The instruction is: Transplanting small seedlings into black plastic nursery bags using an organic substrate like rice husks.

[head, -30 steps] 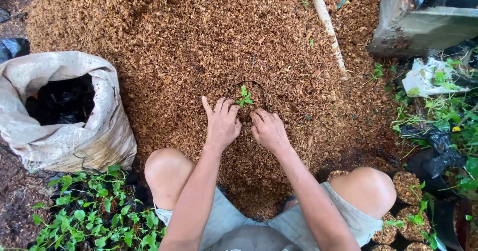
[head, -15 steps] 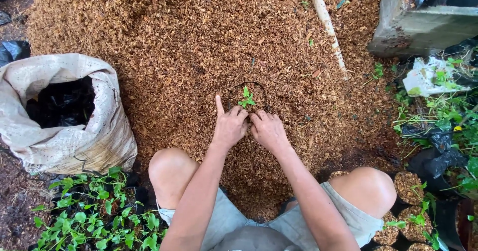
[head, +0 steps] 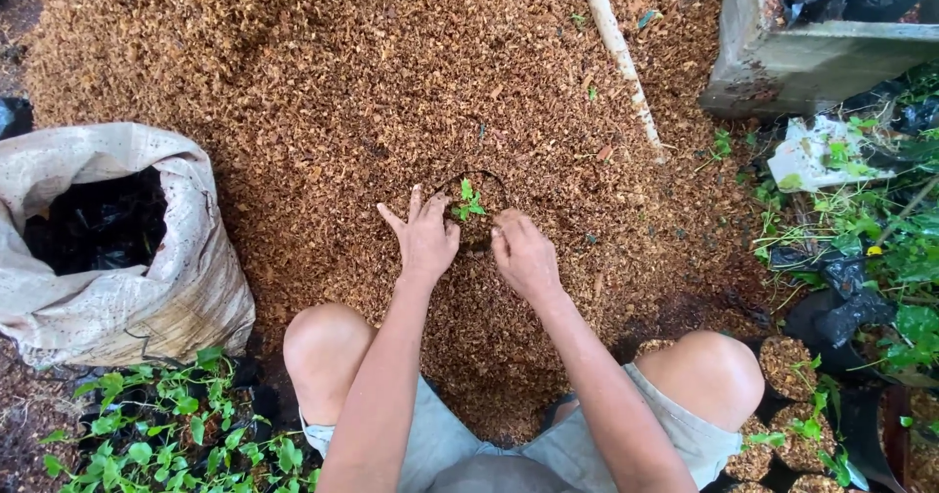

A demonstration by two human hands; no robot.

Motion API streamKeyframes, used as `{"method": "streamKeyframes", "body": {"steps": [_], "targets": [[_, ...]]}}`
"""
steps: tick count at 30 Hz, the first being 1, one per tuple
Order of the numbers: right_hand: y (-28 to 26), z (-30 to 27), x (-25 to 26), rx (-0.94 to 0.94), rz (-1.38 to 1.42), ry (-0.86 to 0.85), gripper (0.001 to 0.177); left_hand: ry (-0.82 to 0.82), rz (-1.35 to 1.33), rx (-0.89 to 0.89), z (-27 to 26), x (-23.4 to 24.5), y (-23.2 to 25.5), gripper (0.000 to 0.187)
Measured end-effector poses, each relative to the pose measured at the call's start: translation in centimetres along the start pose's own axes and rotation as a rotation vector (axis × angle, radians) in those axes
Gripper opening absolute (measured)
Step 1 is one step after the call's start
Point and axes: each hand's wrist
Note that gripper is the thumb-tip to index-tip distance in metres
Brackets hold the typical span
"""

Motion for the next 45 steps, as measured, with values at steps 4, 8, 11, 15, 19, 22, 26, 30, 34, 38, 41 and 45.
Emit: {"method": "streamKeyframes", "body": {"steps": [4, 8, 11, 15, 19, 22, 26, 30, 34, 38, 41, 45], "targets": [[0.9, -1.0, 0.8, -0.39, 0.162, -0.122, 0.029, -0.049, -0.011, 0.005, 0.5, -0.1, -0.1, 0.047], [-0.2, -4.1, 0.4, -0.631, 0.222, -0.531, 0.054, -0.104, -0.074, 0.077, 0.1, 0.8, 1.0, 0.053], [-1.2, -7.2, -2.3, -0.545, 0.189, -0.645, 0.061, -0.14, -0.098, 0.136, 0.0, 1.4, 2.0, 0.055], [3.3, -12.9, -7.8, -0.503, 0.226, -0.622, 0.035, -0.221, -0.141, 0.149, 0.1, 2.6, 3.4, 0.061], [3.3, -7.3, -2.0, -0.624, 0.272, -0.571, 0.023, -0.227, -0.152, 0.093, 0.1, 3.0, 3.7, 0.067], [3.4, -2.3, 1.0, -0.739, 0.257, -0.457, 0.02, -0.21, -0.139, 0.066, 0.4, 2.8, 3.5, 0.07], [1.7, 5.9, 6.7, -0.547, 0.403, -0.217, 0.019, -0.237, -0.169, 0.052, 0.9, 4.5, 4.9, 0.072], [-0.2, 11.6, 8.3, -0.24, 0.528, -0.247, 0.029, -0.276, -0.148, -0.028, 0.9, 3.9, 4.6, 0.084], [-0.1, 13.0, 6.5, -0.21, 0.577, -0.29, 0.033, -0.28, -0.184, 0.051, 1.2, 3.6, 3.9, 0.084], [1.3, 12.3, 3.0, -0.083, 0.424, -0.286, 0.033, -0.05, -0.291, 0.007, 1.3, 2.2, 2.8, 0.078], [2.3, 10.5, 1.7, -0.074, 0.292, -0.39, 0.032, -0.173, -0.33, -0.073, 1.5, 3.6, 3.8, 0.079], [0.5, 9.5, 4.9, -0.098, 0.201, -0.409, 0.034, -0.336, -0.185, -0.18, 1.4, 2.8, 3.5, 0.085]]}}
Point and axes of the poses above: each hand's wrist, its own z-axis towards the middle knuckle, its own x-axis out of the back of the hand, y = z × x, and after that the axes turned 15 degrees about x, right-handed
